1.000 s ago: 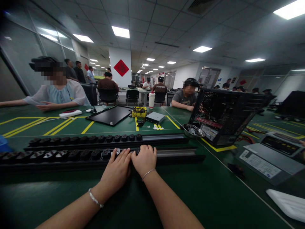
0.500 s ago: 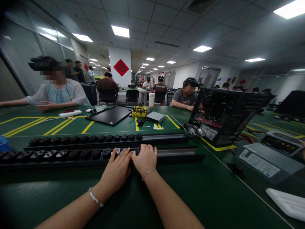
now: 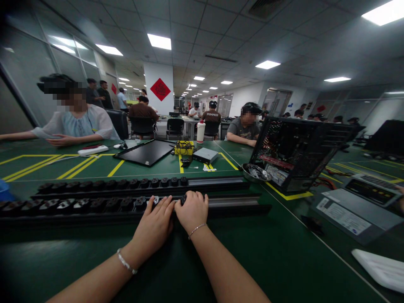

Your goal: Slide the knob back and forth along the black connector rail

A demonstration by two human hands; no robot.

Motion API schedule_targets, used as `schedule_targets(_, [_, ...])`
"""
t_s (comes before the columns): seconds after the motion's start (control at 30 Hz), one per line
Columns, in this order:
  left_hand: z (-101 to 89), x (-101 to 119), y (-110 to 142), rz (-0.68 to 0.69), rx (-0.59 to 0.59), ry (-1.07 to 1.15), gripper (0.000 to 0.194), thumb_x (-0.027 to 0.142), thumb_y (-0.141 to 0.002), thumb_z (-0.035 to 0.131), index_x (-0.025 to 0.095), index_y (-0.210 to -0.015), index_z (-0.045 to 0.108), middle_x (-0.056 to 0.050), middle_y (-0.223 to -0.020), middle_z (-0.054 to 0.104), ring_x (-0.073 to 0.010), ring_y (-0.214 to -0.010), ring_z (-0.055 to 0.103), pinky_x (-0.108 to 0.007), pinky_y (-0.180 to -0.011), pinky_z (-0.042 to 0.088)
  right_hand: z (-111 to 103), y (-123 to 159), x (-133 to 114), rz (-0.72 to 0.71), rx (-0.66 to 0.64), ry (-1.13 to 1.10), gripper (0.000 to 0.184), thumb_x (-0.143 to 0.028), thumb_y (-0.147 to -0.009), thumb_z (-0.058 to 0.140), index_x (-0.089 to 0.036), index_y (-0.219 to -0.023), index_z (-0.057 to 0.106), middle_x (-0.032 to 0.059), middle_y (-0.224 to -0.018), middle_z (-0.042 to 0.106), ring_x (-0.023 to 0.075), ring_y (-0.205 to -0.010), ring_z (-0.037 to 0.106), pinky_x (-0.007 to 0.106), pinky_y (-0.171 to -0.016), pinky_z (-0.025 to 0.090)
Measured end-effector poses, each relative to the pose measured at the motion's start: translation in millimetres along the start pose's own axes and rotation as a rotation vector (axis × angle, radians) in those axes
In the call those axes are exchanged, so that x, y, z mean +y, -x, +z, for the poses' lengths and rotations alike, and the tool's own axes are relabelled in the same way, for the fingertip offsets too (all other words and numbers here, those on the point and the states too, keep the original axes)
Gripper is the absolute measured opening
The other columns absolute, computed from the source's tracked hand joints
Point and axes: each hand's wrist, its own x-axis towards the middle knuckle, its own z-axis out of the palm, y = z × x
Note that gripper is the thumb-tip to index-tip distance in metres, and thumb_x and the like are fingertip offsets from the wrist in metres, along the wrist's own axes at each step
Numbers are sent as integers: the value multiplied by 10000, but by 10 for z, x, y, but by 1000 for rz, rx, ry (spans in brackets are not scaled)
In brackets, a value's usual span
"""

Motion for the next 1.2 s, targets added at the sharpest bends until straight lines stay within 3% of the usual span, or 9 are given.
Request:
schedule_targets(0.5, [-3, 8, 1, -5, 3, -17, 407, 162, -824, 407, 137, -1198, 563, -129, -1291, 556, -252, -1217, 487, -500, -1102, 213, 10, 1, 48, -4, 3, -32, 231, -355, -772, 514, -219, -898, 651, 64, -1009, 674, 249, -1096, 494, 460, -1038, 173])
schedule_targets(1.2, [1, 4, 2, -2, -5, -27, 407, 170, -827, 406, 131, -1203, 556, -130, -1293, 555, -253, -1218, 485, -513, -1100, 212, 9, -5, 54, -4, 18, -38, 250, -328, -771, 498, -185, -916, 643, 90, -1020, 666, 252, -1086, 498, 419, -1006, 219])
